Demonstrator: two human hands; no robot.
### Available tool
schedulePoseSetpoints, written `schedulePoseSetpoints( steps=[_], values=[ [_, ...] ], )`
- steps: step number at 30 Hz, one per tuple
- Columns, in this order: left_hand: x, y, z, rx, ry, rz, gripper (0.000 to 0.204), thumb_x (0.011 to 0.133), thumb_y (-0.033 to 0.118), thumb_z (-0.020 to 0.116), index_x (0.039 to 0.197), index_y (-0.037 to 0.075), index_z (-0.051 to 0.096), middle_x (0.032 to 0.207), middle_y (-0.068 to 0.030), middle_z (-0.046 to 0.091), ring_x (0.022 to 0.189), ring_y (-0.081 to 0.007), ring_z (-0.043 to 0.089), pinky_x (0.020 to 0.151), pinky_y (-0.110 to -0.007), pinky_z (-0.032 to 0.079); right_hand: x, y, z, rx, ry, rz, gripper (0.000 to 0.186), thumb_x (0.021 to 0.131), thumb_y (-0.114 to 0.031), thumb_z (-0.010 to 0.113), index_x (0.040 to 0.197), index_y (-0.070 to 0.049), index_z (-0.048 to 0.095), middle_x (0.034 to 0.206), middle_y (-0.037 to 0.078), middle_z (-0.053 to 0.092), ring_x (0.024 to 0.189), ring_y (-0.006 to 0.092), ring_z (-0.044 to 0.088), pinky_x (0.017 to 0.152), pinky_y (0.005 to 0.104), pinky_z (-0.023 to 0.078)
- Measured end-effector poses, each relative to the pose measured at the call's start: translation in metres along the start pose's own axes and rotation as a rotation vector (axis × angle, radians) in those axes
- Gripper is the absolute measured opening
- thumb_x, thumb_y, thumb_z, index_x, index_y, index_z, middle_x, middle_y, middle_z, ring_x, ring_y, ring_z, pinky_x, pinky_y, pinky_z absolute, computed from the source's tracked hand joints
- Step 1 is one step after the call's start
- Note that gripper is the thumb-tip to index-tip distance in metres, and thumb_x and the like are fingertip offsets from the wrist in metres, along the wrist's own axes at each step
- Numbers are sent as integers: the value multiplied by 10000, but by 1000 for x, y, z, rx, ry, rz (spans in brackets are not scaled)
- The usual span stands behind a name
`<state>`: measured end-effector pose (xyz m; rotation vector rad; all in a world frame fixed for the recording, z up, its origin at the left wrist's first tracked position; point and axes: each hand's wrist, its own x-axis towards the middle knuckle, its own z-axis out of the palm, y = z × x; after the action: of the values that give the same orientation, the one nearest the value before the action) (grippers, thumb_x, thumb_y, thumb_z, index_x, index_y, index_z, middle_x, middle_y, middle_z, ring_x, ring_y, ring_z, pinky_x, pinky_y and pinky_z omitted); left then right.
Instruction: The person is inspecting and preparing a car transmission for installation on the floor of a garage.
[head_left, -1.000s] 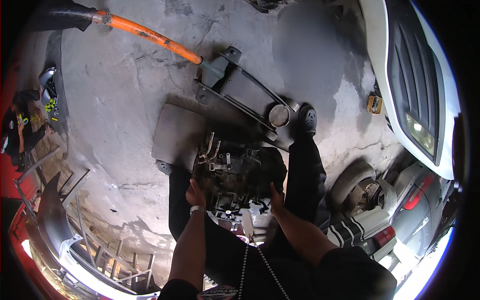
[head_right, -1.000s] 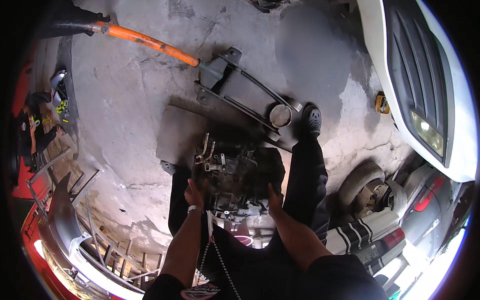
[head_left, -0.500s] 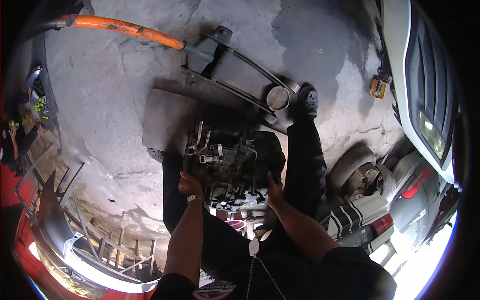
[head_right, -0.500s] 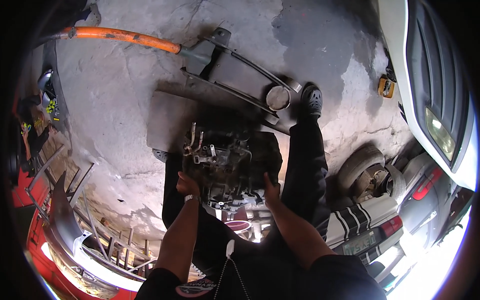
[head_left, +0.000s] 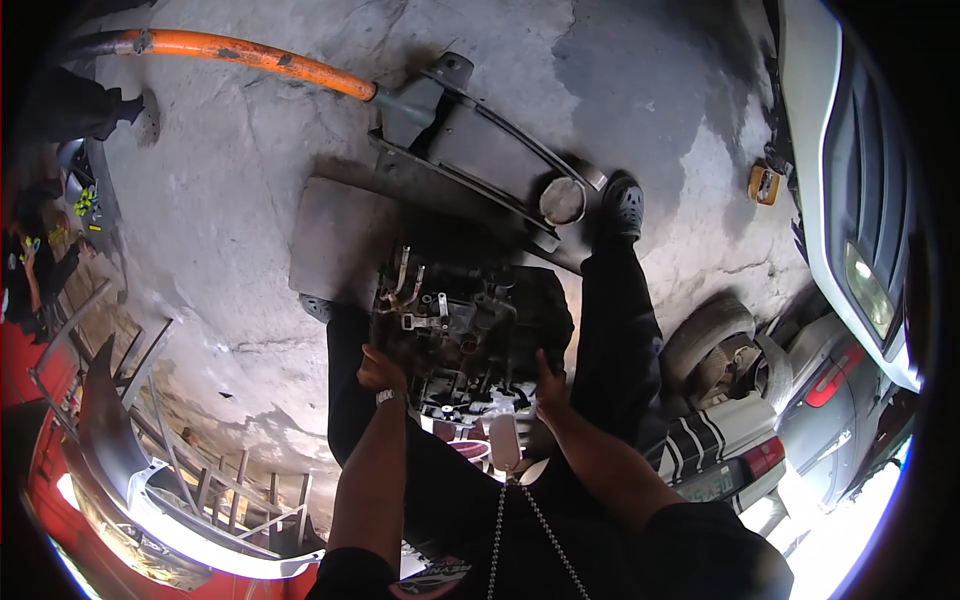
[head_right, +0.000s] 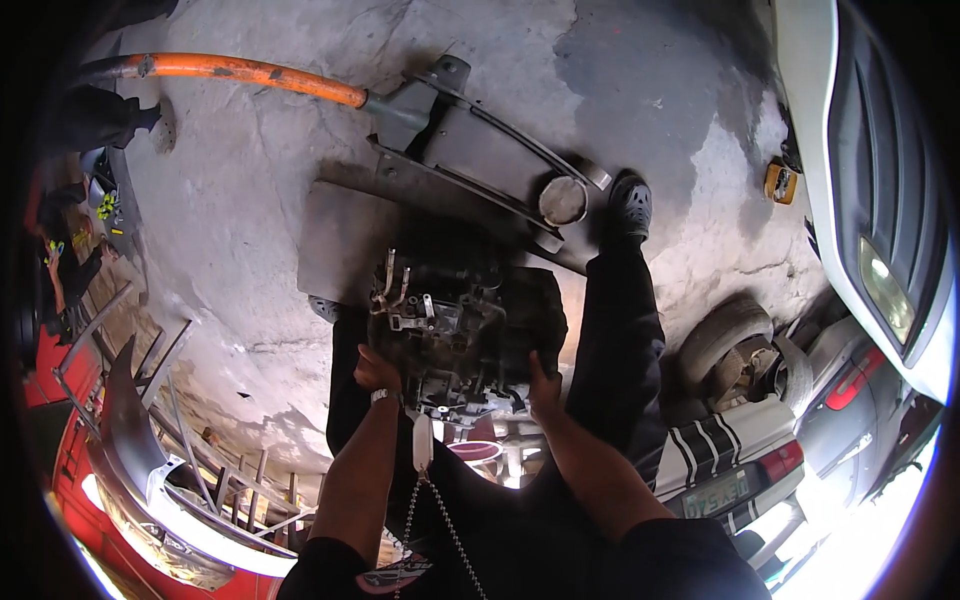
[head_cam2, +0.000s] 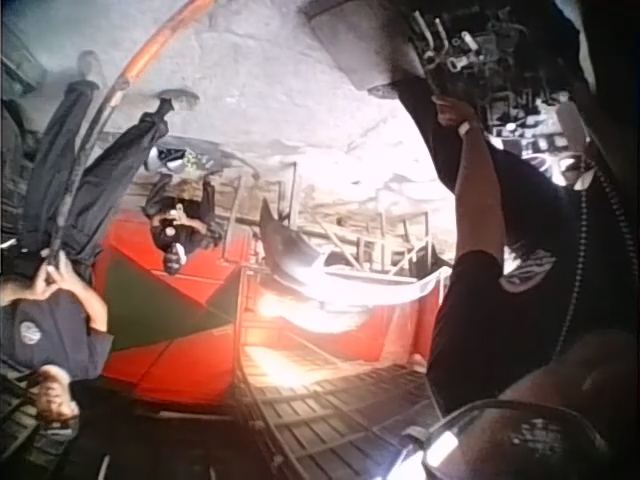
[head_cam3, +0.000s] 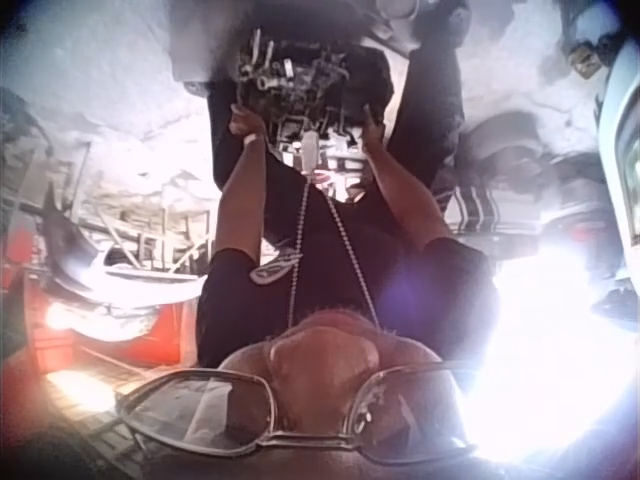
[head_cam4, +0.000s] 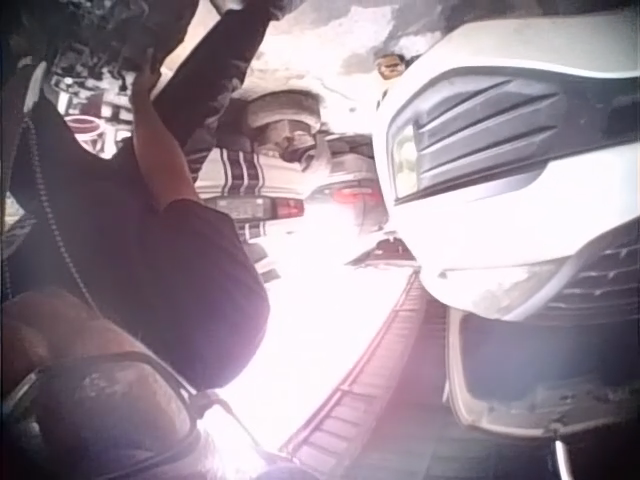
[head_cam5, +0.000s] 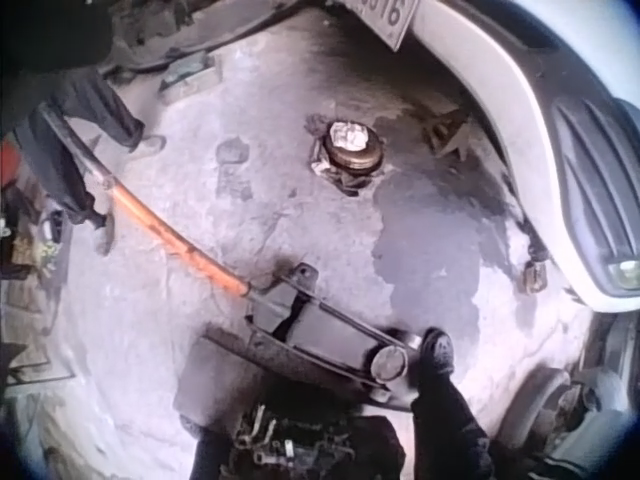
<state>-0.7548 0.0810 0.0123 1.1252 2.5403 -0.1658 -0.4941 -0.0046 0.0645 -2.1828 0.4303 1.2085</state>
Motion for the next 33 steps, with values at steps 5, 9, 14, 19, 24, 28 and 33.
schedulePoseSetpoints(
  steps=[5,9,14,19,24,28,33],
  values=[
    [-1,8,-7,109,-16,-84,639,942,461,267,728,7,663,645,-244,598,633,-452,579,567,-558,430,-4,2,-1,-19,-10,12,475,806,-345,703,1098,17,605,1022,75,635,906,144,566,829,280,417],
    [-1,14,-9,78,-68,-107,635,935,476,262,756,31,678,663,-229,616,652,-445,595,586,-549,455,-4,-2,0,2,-10,-66,427,815,-327,698,1064,11,623,987,62,643,869,134,567,811,282,422],
    [-7,15,-9,90,-66,-86,607,937,457,277,772,36,682,647,-224,614,640,-434,602,574,-540,462,-6,-9,4,-31,62,-111,418,808,-322,705,1033,21,624,962,58,648,852,132,575,805,282,427],
    [-6,20,-11,48,-32,-44,573,940,434,300,766,46,684,631,-220,609,607,-428,598,537,-533,460,24,23,-7,-138,187,50,630,736,-437,743,1078,59,561,1033,134,618,940,210,565,869,330,417],
    [-8,26,-7,81,-4,22,547,941,414,309,771,58,688,618,-212,607,586,-421,597,499,-526,452,40,33,-17,-23,58,-52,658,733,-447,741,1100,62,542,1065,145,603,971,224,554,892,341,407],
    [5,-1,-9,162,-9,-54,546,936,427,307,794,71,696,632,-200,616,625,-404,612,545,-520,464,-4,5,8,-99,9,-40,538,760,-408,730,1018,47,607,988,108,633,894,192,570,835,307,425],
    [-1,7,1,145,-21,-53,572,936,450,281,804,82,699,635,-193,622,608,-402,607,541,-518,462,9,4,0,-134,65,-46,515,760,-392,732,1015,37,606,986,103,631,902,186,564,837,313,421]
  ],
)
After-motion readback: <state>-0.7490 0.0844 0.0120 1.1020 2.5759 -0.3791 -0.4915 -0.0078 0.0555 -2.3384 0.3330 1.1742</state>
